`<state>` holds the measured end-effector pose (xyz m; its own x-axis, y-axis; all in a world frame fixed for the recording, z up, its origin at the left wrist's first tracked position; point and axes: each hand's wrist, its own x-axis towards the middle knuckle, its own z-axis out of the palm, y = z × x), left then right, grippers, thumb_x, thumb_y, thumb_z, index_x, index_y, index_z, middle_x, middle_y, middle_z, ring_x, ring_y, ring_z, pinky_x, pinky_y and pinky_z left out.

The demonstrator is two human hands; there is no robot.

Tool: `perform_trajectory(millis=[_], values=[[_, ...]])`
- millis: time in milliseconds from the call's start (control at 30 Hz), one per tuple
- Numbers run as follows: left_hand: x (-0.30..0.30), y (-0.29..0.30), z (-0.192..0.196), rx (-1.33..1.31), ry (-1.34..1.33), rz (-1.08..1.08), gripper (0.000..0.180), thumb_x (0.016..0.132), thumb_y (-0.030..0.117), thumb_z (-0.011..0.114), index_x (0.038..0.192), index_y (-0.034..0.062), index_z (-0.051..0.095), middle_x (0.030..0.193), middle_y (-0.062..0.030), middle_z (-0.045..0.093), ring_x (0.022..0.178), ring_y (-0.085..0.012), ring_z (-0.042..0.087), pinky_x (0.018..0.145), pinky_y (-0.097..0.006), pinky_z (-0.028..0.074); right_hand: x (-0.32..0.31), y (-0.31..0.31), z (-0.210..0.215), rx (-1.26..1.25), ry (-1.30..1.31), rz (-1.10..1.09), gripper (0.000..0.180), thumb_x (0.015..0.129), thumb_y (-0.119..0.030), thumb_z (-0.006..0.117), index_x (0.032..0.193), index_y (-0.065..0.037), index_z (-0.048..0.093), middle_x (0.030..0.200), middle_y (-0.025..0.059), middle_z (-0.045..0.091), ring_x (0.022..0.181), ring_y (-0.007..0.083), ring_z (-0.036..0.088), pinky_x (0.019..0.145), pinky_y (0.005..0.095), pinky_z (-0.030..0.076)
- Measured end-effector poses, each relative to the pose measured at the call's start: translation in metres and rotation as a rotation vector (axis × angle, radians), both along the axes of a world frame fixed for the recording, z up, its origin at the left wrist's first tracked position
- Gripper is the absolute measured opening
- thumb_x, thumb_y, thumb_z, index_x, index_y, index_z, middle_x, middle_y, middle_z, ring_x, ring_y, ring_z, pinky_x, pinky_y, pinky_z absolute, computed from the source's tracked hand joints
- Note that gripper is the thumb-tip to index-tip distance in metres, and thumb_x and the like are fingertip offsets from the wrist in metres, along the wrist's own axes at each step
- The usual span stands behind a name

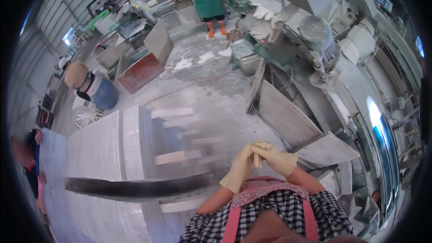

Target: The person repeatedly picks up thin rectangular sheets and rubs their edges against a moving belt sander. They then stack the processed sheets on a nearby pile. The person wears gloves and an apron while working in a factory setting.

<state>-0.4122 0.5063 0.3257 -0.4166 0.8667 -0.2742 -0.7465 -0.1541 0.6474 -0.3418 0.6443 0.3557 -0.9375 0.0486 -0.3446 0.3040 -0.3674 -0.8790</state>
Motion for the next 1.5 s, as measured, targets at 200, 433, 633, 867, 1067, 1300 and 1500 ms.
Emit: perform_trajectory(millis=[200,433,633,867,1067,1300,1500], values=[[0.053,0.057,0.01,0.07,0.148,-0.198,0.058,0.101,0.048,0.042,0.132,0.0005,0.054,0.115,-0.0102,0.062,0.106,-0.0202,0.056,0.095,-0.035,0.043,0.099,0.048,0.007,0.017,0.055,-0.156,0.029,0.102,-0.024,0.053,0.113,0.0,0.065,0.063,0.0062,0.064,0.051,0.0113,0.057,0.05,0.0217,0.043],[0.123,0.114,0.003,-0.12,0.751,-0.241,0.048,0.105,0.031,0.044,0.139,-0.0025,0.047,0.142,-0.0214,0.05,0.134,-0.0303,0.047,0.114,-0.042,0.038,0.279,0.093,-0.025,0.09,0.201,-0.52,0.037,0.098,-0.026,0.062,0.127,-0.004,0.065,0.095,0.0066,0.073,0.087,0.011,0.066,0.083,0.0269,0.05],[0.16,0.167,-0.022,-0.304,-0.115,-0.211,0.048,0.105,0.029,0.038,0.14,-0.0044,0.045,0.144,-0.0228,0.048,0.136,-0.0299,0.044,0.116,-0.039,0.036,0.37,0.095,-0.013,0.245,0.108,-0.785,0.034,0.098,-0.03,0.059,0.123,-0.009,0.069,0.119,0.0055,0.069,0.11,0.0139,0.06,0.099,0.028,0.044],[0.182,0.188,-0.06,0.275,0.269,-0.322,0.039,0.106,0.016,0.039,0.14,-0.0029,0.045,0.146,-0.0184,0.047,0.135,-0.0276,0.047,0.115,-0.037,0.037,0.402,0.189,-0.081,0.087,0.028,-0.908,0.045,0.102,-0.037,0.055,0.111,0.005,0.068,0.101,0.0145,0.072,0.083,0.0188,0.069,0.086,0.0311,0.054],[0.178,0.256,-0.094,0.217,0.498,-0.279,0.044,0.103,0.03,0.049,0.123,-0.0073,0.059,0.124,-0.0217,0.064,0.119,-0.0275,0.062,0.104,-0.033,0.049,0.409,0.23,-0.078,0.75,-0.345,-1.07,0.043,0.101,-0.041,0.052,0.113,-0.004,0.071,0.078,0.0062,0.071,0.061,0.0092,0.059,0.057,0.0254,0.042],[0.15,0.254,-0.053,-0.075,-0.111,-0.256,0.042,0.104,0.028,0.046,0.13,-0.0045,0.054,0.131,-0.019,0.059,0.124,-0.0254,0.057,0.108,-0.035,0.044,0.375,0.303,-0.081,0.538,-0.044,-1.172,0.041,0.102,-0.025,0.056,0.136,-0.003,0.056,0.071,0.0021,0.065,0.063,0.0076,0.057,0.063,0.0222,0.046],[0.085,0.282,-0.058,0.025,-0.012,-0.254,0.044,0.105,0.029,0.044,0.133,-0.005,0.052,0.136,-0.0197,0.057,0.129,-0.0253,0.054,0.113,-0.037,0.04,0.298,0.334,-0.063,0.563,-0.011,-1.008,0.045,0.101,-0.032,0.056,0.132,0.0,0.06,0.123,0.0109,0.066,0.116,0.0165,0.059,0.103,0.028,0.043]])
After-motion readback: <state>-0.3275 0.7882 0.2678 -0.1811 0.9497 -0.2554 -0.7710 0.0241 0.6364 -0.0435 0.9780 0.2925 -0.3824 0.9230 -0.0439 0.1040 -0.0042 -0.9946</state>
